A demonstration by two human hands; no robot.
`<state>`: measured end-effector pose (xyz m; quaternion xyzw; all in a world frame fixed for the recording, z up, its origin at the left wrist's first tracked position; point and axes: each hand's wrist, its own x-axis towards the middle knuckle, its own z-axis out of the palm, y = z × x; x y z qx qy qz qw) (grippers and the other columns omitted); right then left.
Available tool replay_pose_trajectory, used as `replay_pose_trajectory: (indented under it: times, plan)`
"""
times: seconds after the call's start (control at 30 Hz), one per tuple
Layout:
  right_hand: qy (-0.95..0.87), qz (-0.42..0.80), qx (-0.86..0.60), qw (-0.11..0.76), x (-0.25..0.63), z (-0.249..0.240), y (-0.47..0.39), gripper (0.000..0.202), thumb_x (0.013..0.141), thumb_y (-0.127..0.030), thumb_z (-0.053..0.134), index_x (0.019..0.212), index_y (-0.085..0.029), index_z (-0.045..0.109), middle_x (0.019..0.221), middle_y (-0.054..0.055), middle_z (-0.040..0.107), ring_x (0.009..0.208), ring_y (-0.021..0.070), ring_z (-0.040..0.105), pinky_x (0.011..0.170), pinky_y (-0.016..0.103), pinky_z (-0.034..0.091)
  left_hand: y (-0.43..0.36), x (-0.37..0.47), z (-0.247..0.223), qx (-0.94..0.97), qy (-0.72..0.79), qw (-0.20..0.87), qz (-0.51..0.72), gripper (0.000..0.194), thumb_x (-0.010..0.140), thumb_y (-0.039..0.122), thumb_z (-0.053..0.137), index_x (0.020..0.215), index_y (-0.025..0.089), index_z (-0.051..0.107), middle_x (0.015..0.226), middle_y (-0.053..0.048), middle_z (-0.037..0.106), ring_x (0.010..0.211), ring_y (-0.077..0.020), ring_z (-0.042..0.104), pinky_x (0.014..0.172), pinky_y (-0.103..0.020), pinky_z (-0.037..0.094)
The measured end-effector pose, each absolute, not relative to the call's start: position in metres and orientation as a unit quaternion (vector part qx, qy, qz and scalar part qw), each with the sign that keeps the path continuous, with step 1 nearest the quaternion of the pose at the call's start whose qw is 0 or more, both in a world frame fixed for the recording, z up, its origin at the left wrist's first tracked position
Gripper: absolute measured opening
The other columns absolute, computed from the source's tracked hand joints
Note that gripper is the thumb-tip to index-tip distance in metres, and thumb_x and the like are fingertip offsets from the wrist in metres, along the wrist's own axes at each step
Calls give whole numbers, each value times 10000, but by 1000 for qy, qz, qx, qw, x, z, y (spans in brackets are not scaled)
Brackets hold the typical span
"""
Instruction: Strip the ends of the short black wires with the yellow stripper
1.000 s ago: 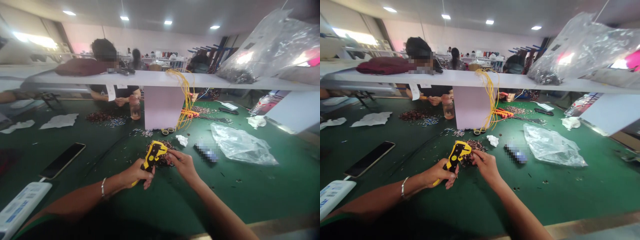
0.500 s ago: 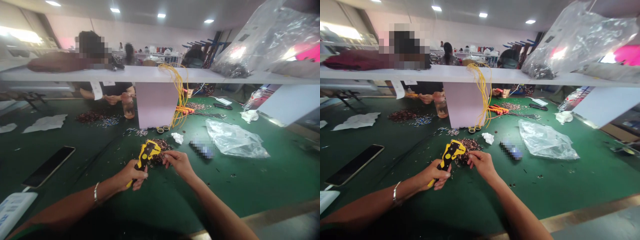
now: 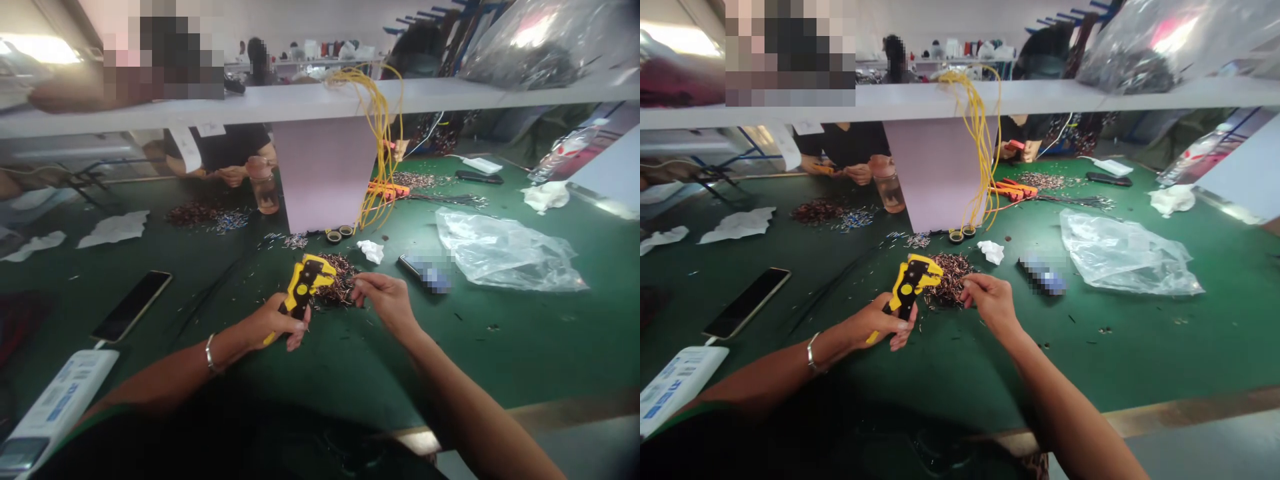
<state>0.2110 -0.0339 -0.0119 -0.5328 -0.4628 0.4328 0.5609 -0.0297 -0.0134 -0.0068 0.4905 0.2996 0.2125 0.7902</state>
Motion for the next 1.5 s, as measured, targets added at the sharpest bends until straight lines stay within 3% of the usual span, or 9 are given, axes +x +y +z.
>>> replay_pose_trajectory:
  times: [0.37,0.6,0.87,1.13,1.3,1.5]
  plan:
    - [-498,412,-550,528,206,-13,-40,155,704,-292,654,737,-176,751,552,4,675,438,124,581,479,282,500,2,-35,-5,532,308,720,321,233,669,182,734,843,120,592,642,2,591,493,-115,537,507,-292,472]
    - [-610,351,-548,452,195,-26,-48,209,756,-326,598,730,-223,778,562,0,688,464,133,582,494,274,486,5,-33,-5,589,363,645,324,297,665,220,755,889,126,585,766,-13,607,589,-113,569,593,-286,484]
    - [-666,339,-523,410,186,-27,-54,248,813,-302,549,808,-208,778,594,11,700,489,138,598,530,274,492,-4,-24,1,657,387,579,287,234,713,249,697,868,130,569,728,8,585,616,-99,548,618,-255,482]
    - [-676,354,-503,406,185,-21,-58,239,816,-274,551,775,-182,768,497,-8,622,450,123,553,514,273,457,-3,-24,-10,629,362,618,303,205,690,188,677,851,139,560,709,18,568,580,-95,543,560,-255,479]
    - [-582,363,-571,452,196,-21,-49,202,778,-301,592,731,-184,750,459,-26,580,409,102,475,443,258,394,1,-32,-15,598,360,644,313,229,674,167,706,858,125,576,707,12,575,566,-101,554,546,-264,479]
    - [-497,362,-601,511,201,-19,-44,196,771,-326,629,784,-178,757,462,-37,573,399,85,442,420,242,379,10,-36,-15,565,293,720,277,310,690,196,706,968,100,609,945,-134,712,627,-157,630,645,-360,520]
